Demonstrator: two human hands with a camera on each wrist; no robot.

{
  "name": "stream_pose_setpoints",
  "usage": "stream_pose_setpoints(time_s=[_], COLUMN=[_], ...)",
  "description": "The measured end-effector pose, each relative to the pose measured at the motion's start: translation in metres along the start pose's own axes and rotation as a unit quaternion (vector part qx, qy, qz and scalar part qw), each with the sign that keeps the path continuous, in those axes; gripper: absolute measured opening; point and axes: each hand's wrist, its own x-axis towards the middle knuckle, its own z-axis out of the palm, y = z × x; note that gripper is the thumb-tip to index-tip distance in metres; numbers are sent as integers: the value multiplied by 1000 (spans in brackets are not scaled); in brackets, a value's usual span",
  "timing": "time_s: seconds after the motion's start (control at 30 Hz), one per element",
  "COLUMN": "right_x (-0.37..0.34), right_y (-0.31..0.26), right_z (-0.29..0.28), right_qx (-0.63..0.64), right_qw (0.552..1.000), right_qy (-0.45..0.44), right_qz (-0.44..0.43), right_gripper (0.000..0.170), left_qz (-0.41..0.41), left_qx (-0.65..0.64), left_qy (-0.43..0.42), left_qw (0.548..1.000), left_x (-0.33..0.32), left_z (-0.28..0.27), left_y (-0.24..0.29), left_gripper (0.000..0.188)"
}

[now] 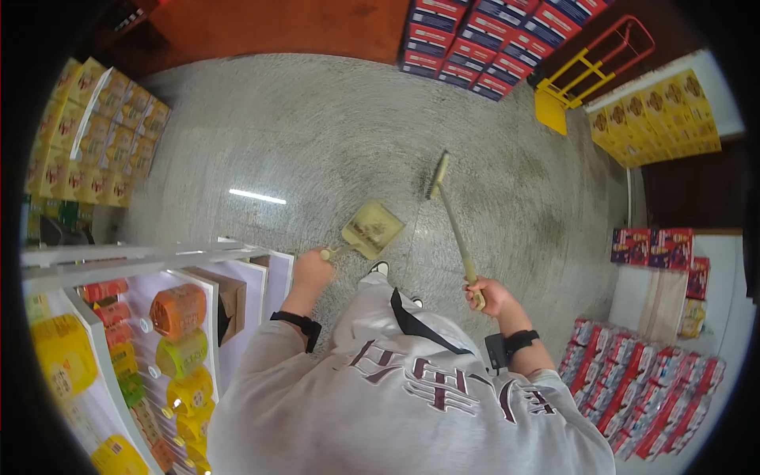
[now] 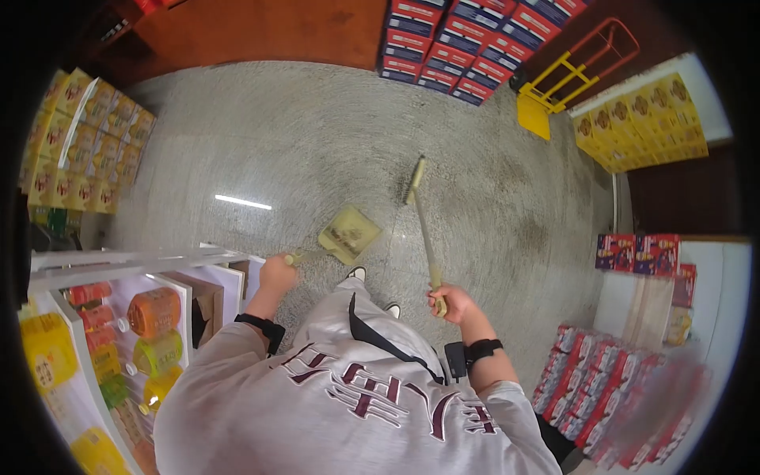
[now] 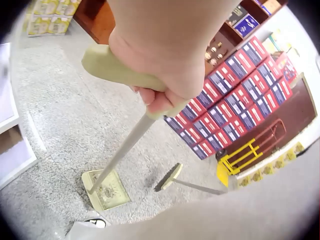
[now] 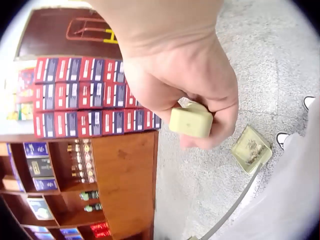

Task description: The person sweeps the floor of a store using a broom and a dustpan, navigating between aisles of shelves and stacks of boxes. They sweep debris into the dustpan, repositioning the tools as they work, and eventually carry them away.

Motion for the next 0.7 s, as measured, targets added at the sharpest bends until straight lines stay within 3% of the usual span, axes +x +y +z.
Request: stream_pose_setpoints(time_s=[0.1, 0.17, 0.23, 0.27, 0.3, 0.37, 0.43, 0.47, 0.53, 0.57, 0.67, 0.7], right_x=[58, 78, 96, 121, 148, 165, 145, 150, 154, 156, 136, 129], right_y=[-28, -48, -55, -53, -50, -41, -31, -22, -6, -5, -13, -23], right_z=[5, 44, 87, 93, 97, 127, 173, 177, 180, 178, 171, 164], right_qx=[-69, -153, -238, -409, -566, -710, -601, -608, -687, -689, -667, -591], right_qw=[996, 981, 958, 899, 808, 680, 787, 782, 723, 722, 744, 806], right_qy=[54, 110, 138, 118, 96, 61, 100, 101, 38, 38, -21, -32], right_qz=[5, -44, -75, -104, -129, -174, -94, -94, -61, -60, -28, -10], right_gripper=[16, 6, 9, 10, 14, 18, 17, 17, 18, 18, 21, 19], left_qz=[-54, -74, -85, -93, -92, -113, -110, -108, -115, -117, -117, -115], left_qx=[-36, -34, -48, -54, -64, -66, -86, -93, -78, -57, -41, -45], left_qy=[31, 34, 43, 50, 52, 78, 101, 122, 113, 100, 84, 84], left_qw=[997, 996, 994, 993, 992, 988, 985, 982, 984, 986, 989, 989], left_x=[3, -2, -1, 1, 5, 13, 16, 15, 15, 16, 21, 20], left_z=[-12, -29, -32, -32, -29, -18, -15, -14, -19, -21, -24, -27], left_y=[-25, -29, -41, -47, -54, -67, -70, -71, -71, -71, -76, -73], left_gripper=[28, 28, 28, 28, 28, 28, 27, 26, 26, 27, 26, 26])
